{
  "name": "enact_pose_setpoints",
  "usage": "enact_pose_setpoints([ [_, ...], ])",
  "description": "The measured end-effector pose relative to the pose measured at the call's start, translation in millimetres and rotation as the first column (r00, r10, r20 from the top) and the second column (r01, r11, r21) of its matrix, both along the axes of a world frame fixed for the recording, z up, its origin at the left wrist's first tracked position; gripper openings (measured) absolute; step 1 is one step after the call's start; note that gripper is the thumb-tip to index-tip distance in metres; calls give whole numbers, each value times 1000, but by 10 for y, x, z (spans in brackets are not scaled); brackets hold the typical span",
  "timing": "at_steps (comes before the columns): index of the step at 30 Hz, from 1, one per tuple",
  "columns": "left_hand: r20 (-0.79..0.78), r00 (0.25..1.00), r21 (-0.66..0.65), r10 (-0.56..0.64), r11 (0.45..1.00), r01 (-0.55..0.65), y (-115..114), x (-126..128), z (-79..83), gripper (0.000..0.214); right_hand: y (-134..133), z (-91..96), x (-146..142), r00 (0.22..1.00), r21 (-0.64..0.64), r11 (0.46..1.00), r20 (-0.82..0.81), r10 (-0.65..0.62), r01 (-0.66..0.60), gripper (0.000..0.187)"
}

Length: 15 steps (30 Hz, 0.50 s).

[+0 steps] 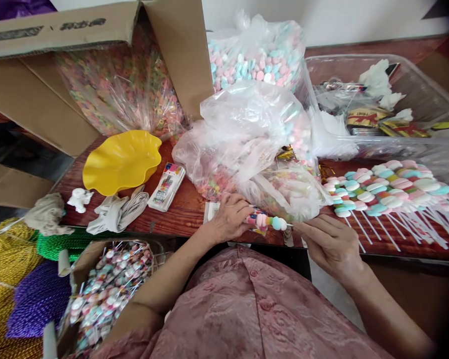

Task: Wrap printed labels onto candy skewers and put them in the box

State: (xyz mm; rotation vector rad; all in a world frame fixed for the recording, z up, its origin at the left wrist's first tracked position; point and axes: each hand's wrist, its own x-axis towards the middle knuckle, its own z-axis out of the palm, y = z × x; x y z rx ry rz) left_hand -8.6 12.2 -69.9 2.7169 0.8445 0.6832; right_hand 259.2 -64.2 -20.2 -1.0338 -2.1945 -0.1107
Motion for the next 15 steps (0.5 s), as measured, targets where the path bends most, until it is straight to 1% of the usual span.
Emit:
enact_pose_setpoints([
  [3,-40,996,-35,-76,997,75,34,53,51,38,5,-25,-48,1000,56,998,26,11,-13,33],
  [6,-8,993,-120,-120,986,118,19,93,113,46,29,-25,-68,998,50,998,45,34,-36,33],
  [7,5,994,-152,-108,983,107,4,102,134,47,39,-13,-68,998,53,998,50,37,-40,32],
  [9,8,1000,-228,-28,973,29,-32,114,176,45,59,27,-60,998,75,996,57,42,-46,32],
  [11,-15,996,-320,87,943,-87,-68,120,222,43,74,69,-40,996,104,992,61,59,-66,33],
  [12,-28,992,-368,123,921,-125,-83,122,246,42,80,84,-28,995,114,990,67,74,-82,33],
  [13,-36,990,-415,134,899,-137,-94,124,271,40,85,93,-18,993,119,988,73,93,-101,34],
  [15,-33,995,-485,97,869,-101,-107,134,317,36,95,98,-4,987,113,983,82,134,-143,34],
])
